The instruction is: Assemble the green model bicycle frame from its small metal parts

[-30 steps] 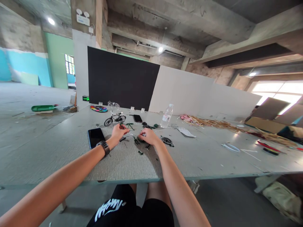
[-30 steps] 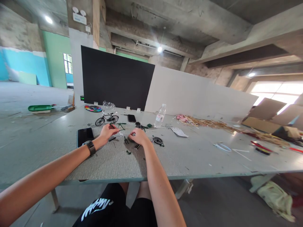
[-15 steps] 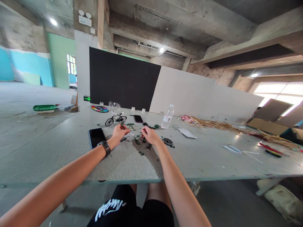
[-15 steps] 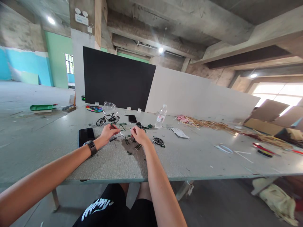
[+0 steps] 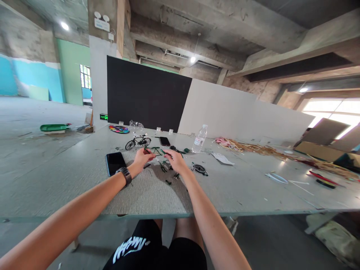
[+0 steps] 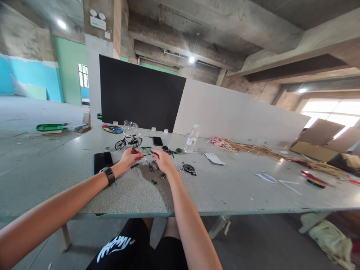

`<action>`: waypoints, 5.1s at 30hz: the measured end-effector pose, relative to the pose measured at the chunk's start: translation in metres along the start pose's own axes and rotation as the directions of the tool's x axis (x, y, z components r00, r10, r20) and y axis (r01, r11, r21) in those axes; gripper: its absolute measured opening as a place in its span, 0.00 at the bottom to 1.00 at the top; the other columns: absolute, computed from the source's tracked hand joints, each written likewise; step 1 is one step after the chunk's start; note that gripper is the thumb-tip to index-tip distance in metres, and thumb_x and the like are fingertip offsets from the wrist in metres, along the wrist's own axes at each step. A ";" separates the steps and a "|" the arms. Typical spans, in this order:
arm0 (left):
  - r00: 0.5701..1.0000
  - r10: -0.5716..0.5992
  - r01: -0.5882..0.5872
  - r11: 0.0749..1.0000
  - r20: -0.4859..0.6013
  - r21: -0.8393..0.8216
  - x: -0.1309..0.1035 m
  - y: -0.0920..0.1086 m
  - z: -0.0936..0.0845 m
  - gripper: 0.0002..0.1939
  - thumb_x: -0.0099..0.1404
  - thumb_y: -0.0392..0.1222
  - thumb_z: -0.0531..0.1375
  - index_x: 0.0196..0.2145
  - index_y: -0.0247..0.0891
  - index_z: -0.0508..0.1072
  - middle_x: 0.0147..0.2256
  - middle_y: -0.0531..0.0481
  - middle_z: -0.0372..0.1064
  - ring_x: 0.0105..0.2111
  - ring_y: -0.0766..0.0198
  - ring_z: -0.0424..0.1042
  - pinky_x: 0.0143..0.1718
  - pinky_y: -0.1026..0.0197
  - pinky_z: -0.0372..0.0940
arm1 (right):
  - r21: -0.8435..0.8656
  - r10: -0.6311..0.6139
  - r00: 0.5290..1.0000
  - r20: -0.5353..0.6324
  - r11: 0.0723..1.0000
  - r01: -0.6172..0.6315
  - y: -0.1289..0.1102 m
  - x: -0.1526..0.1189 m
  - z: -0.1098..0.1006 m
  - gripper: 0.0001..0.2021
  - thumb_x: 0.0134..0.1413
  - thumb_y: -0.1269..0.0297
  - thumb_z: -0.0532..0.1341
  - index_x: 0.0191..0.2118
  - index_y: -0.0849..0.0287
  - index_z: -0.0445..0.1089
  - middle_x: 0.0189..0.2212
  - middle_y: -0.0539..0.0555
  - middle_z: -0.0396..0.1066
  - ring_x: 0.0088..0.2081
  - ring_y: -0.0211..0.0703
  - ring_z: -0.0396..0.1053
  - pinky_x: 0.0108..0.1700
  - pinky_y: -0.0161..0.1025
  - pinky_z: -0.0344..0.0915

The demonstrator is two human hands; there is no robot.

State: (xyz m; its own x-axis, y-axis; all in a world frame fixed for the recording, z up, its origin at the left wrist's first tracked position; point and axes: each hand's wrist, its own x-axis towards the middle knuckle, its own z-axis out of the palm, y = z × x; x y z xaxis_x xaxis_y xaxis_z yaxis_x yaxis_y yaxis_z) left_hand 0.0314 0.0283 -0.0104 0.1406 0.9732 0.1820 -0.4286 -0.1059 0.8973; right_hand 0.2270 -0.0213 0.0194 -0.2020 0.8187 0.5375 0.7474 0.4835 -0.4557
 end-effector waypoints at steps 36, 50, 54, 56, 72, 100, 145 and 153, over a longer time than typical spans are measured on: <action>0.992 -0.122 0.124 0.985 0.026 -0.117 -0.007 0.008 0.005 0.18 0.52 0.29 0.74 0.28 0.35 0.66 0.25 0.51 0.73 0.27 0.63 0.78 0.42 0.56 0.76 | 0.191 -0.030 0.996 -0.078 0.981 0.044 -0.015 0.001 0.018 0.12 0.59 0.70 0.65 0.48 0.55 0.80 0.45 0.55 0.82 0.45 0.49 0.81 0.54 0.47 0.75; 0.991 -0.130 0.133 0.986 0.033 -0.100 -0.007 0.007 0.005 0.17 0.53 0.29 0.74 0.29 0.34 0.67 0.26 0.50 0.74 0.27 0.63 0.79 0.42 0.55 0.77 | 0.192 -0.024 0.997 -0.067 0.981 0.036 -0.010 0.001 0.021 0.13 0.59 0.68 0.66 0.49 0.54 0.80 0.46 0.55 0.82 0.45 0.50 0.81 0.53 0.48 0.76; 0.991 -0.131 0.133 0.987 0.026 -0.094 -0.007 0.006 0.005 0.16 0.54 0.29 0.73 0.29 0.34 0.67 0.26 0.50 0.74 0.28 0.63 0.79 0.42 0.56 0.77 | 0.166 -0.059 0.997 -0.041 0.984 0.065 -0.006 0.000 0.021 0.14 0.61 0.70 0.64 0.50 0.51 0.80 0.49 0.54 0.81 0.47 0.49 0.80 0.54 0.48 0.75; 0.991 -0.131 0.133 0.987 0.023 -0.090 -0.008 0.006 0.005 0.16 0.54 0.29 0.73 0.29 0.34 0.67 0.26 0.50 0.74 0.28 0.63 0.79 0.42 0.57 0.77 | 0.150 -0.078 0.997 -0.027 0.985 0.081 -0.005 0.000 0.021 0.15 0.61 0.70 0.64 0.51 0.51 0.80 0.49 0.55 0.80 0.48 0.49 0.80 0.54 0.48 0.75; 0.993 -0.115 0.115 0.992 0.000 -0.054 -0.010 0.006 0.006 0.14 0.52 0.29 0.72 0.28 0.34 0.70 0.25 0.52 0.72 0.27 0.65 0.77 0.41 0.57 0.76 | 0.097 -0.078 0.997 -0.005 0.992 0.078 -0.003 0.002 0.020 0.14 0.60 0.70 0.65 0.50 0.51 0.80 0.47 0.56 0.81 0.46 0.50 0.79 0.51 0.46 0.75; 0.994 -0.101 0.104 0.990 0.035 -0.094 -0.011 0.010 0.006 0.17 0.50 0.25 0.73 0.28 0.34 0.68 0.26 0.52 0.73 0.28 0.63 0.78 0.43 0.54 0.77 | 0.058 -0.022 1.000 0.008 0.998 0.021 -0.020 -0.003 0.009 0.15 0.57 0.70 0.68 0.50 0.54 0.78 0.36 0.53 0.82 0.38 0.45 0.80 0.45 0.40 0.71; 0.993 -0.112 0.115 0.987 0.030 -0.111 -0.015 0.012 0.009 0.12 0.54 0.23 0.69 0.27 0.33 0.70 0.26 0.51 0.72 0.28 0.63 0.77 0.44 0.52 0.77 | -0.130 -0.113 0.994 -0.001 0.985 0.112 -0.013 -0.002 0.007 0.12 0.60 0.68 0.67 0.50 0.52 0.79 0.43 0.53 0.81 0.43 0.47 0.75 0.47 0.43 0.68; 0.992 -0.107 0.114 0.986 0.062 -0.119 -0.015 0.014 0.009 0.13 0.54 0.23 0.70 0.28 0.33 0.69 0.26 0.51 0.72 0.31 0.62 0.78 0.47 0.51 0.77 | -0.111 -0.093 0.996 -0.005 0.990 0.092 -0.012 -0.001 0.011 0.12 0.59 0.68 0.66 0.48 0.54 0.78 0.38 0.54 0.80 0.38 0.46 0.75 0.44 0.41 0.68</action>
State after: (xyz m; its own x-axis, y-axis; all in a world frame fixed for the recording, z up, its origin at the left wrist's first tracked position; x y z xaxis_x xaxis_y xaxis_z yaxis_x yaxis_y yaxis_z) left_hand 0.0316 0.0098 0.0029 0.2407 0.9644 0.1091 -0.5125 0.0309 0.8581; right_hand 0.2114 -0.0246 0.0165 -0.2672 0.7688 0.5811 0.7911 0.5193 -0.3232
